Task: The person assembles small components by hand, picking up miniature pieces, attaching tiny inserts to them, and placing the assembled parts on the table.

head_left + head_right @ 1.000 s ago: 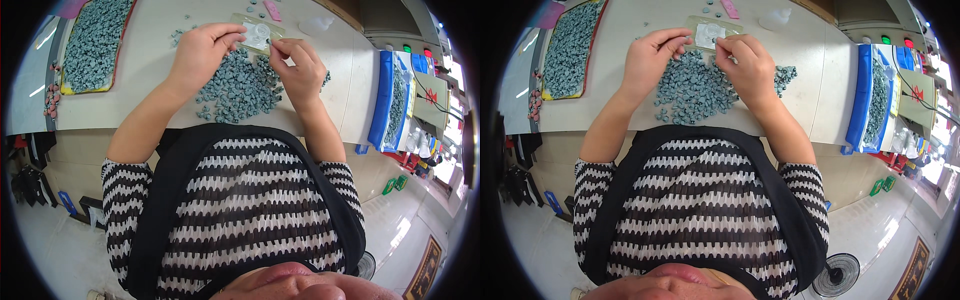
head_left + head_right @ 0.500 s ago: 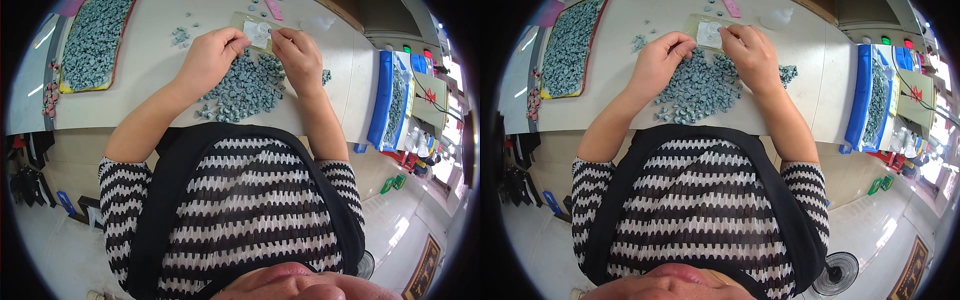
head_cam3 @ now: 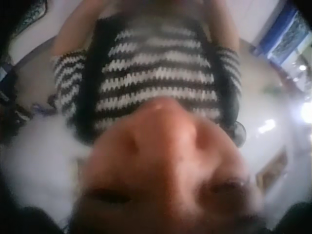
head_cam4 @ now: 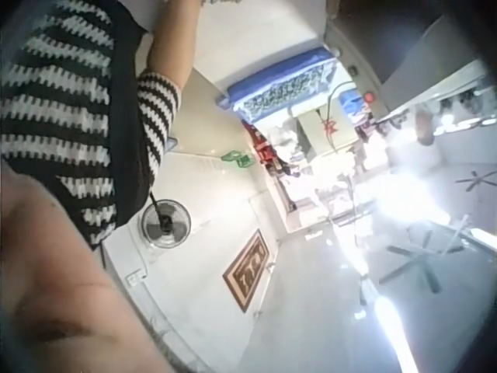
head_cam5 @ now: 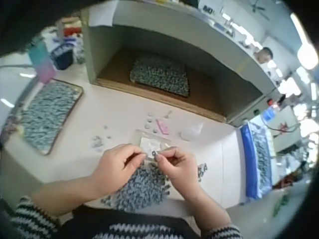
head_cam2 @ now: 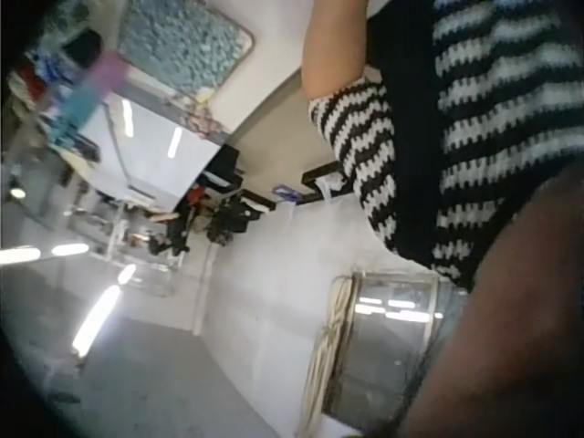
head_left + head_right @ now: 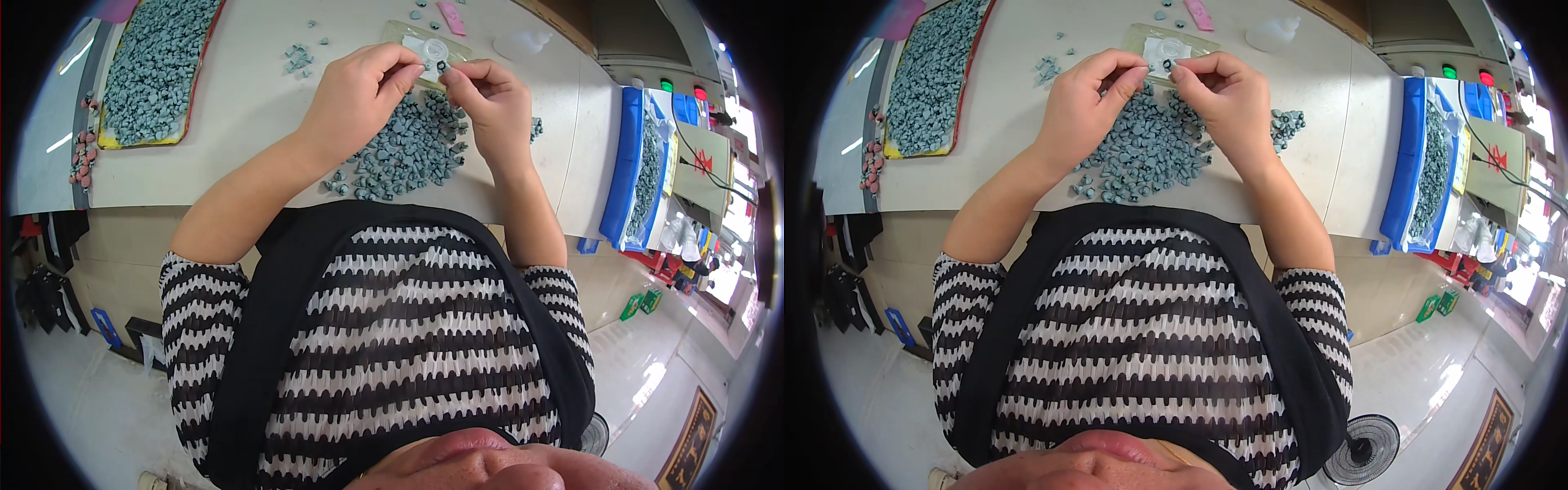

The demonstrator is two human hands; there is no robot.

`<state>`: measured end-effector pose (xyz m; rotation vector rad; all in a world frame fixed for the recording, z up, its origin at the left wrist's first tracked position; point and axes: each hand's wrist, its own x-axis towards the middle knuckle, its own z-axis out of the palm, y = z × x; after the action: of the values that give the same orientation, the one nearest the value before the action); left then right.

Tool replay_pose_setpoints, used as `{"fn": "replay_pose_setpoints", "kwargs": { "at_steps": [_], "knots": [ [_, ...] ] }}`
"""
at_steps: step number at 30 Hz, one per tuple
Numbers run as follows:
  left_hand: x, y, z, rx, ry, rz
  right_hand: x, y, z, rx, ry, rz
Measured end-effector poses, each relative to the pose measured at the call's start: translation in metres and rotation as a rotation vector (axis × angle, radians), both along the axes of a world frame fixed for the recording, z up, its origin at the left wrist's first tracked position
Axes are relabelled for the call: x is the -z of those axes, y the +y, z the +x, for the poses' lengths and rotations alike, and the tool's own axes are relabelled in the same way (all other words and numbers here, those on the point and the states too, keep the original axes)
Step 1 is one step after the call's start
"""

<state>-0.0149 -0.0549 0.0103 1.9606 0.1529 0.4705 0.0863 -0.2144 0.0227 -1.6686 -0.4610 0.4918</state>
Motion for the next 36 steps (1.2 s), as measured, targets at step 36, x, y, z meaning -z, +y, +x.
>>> {"fn": "replay_pose_setpoints", "kwargs": {
  "at_steps": [36],
  "knots": [
    [-0.005, 0.000, -0.004, 0.043, -0.091, 0.068, 0.002, -0.007, 0.004, -0.108, -0.188, 0.038]
  ]
}}
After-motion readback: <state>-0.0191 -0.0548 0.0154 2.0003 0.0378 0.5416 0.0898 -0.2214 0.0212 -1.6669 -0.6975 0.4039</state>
